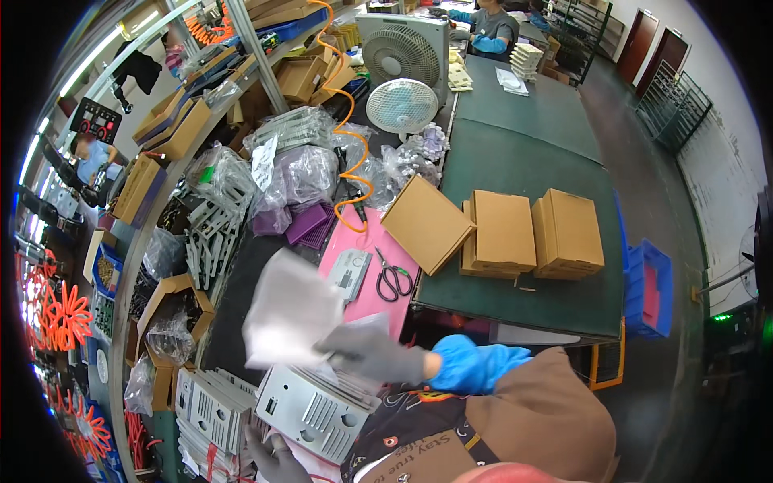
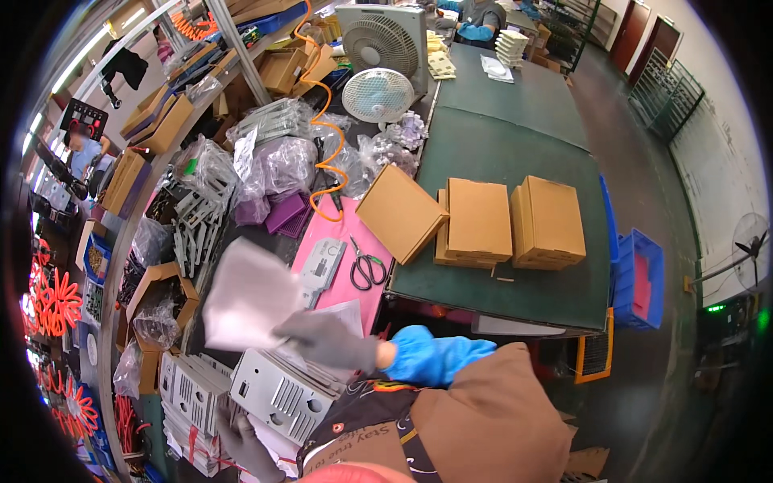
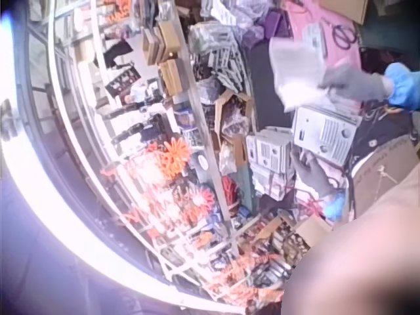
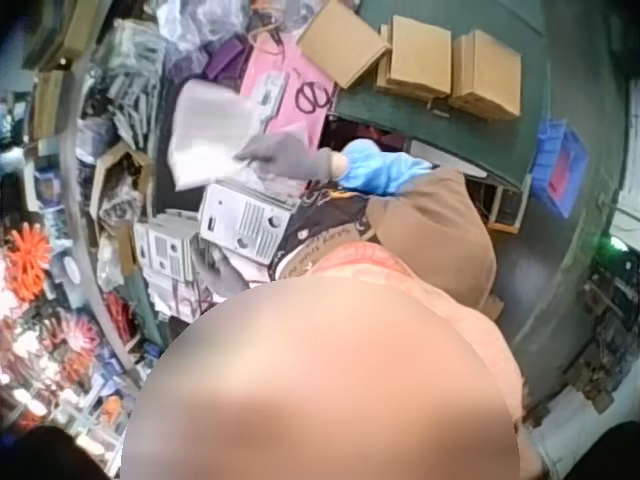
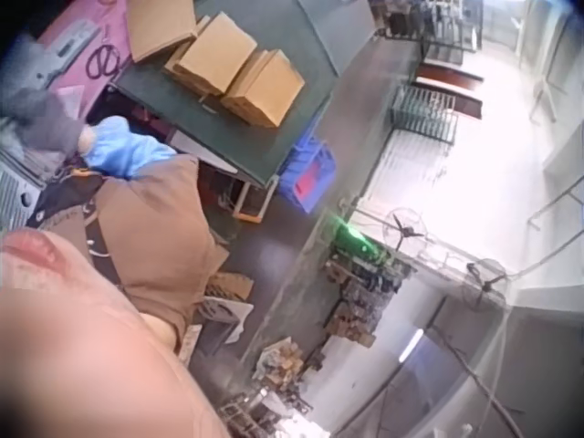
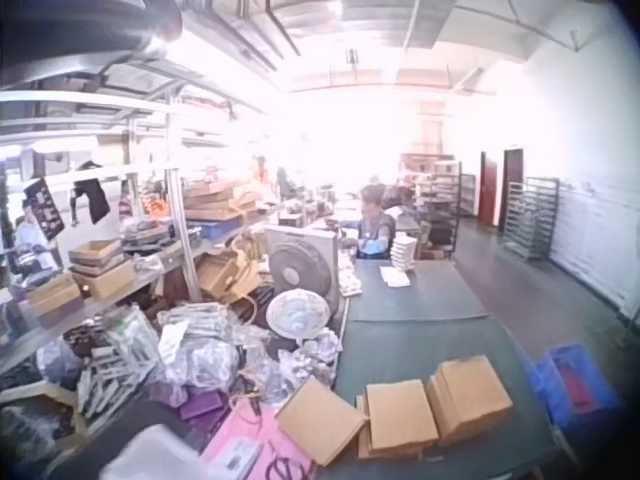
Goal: The person handles gray electronic control units, placing them into clear plastic bags and then into cardboard boxes. They also use scissors to cut red ties from a stack of units and place the cut ties into a box. The process involves repeated pick-and-place actions of the units and packaging materials.
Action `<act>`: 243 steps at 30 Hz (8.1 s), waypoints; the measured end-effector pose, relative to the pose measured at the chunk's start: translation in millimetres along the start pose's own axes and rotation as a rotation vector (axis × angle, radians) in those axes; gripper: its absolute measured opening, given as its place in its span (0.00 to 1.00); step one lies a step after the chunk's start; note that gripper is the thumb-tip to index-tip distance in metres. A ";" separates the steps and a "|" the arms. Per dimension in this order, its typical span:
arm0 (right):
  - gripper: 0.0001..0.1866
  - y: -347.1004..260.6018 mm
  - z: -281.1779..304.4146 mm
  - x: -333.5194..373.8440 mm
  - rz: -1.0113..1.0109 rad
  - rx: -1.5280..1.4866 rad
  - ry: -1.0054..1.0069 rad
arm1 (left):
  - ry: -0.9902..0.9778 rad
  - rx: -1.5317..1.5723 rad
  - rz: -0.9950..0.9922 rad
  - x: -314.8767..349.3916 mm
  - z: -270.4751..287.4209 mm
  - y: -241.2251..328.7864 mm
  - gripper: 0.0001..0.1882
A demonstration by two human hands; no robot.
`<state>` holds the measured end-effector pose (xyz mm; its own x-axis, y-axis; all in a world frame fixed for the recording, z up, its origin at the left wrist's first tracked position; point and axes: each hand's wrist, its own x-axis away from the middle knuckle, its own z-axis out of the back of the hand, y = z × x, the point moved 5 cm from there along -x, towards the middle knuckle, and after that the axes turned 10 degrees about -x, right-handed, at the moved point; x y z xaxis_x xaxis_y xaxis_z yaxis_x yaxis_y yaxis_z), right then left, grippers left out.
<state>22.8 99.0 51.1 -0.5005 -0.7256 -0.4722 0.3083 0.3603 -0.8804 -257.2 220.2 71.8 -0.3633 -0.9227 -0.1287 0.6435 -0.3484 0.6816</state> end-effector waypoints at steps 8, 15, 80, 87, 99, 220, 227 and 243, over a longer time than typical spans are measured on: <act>0.11 -37.2 -106.1 0.2 0.055 -0.115 -0.610 | -0.035 0.707 0.266 -3.8 -50.4 -42.2 0.37; 0.13 -31.9 -86.2 9.6 -0.103 -0.273 -0.569 | 0.190 0.246 0.376 10.4 -18.8 -72.4 0.40; 0.30 -36.3 -74.2 9.0 0.254 0.223 -0.307 | 0.068 0.566 -0.136 -18.5 -57.8 64.0 0.18; 0.28 -55.6 -85.7 17.9 0.240 0.051 -0.320 | 0.149 0.637 -0.056 7.0 -44.3 35.8 0.17; 0.26 -68.7 -102.8 18.8 -0.022 -0.371 -0.388 | 0.059 0.837 -0.095 23.3 -28.1 45.2 0.12; 0.12 85.7 -126.7 -3.0 -0.492 0.510 -0.319 | 0.059 0.496 0.515 -31.9 -56.9 -130.3 0.14; 0.12 87.4 -131.1 2.3 -0.450 0.490 -0.289 | 0.068 0.448 0.508 -28.6 -53.3 -134.5 0.11; 0.12 79.7 -139.2 -3.1 -0.448 0.536 -0.316 | 0.056 0.568 0.626 -26.3 -50.3 -138.8 0.11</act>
<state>-63.7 211.6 -23.6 -0.4398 -0.8976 0.0303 0.5213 -0.2826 -0.8052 -303.1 284.5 -55.6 -0.0096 -0.9300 0.3675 0.2727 0.3512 0.8957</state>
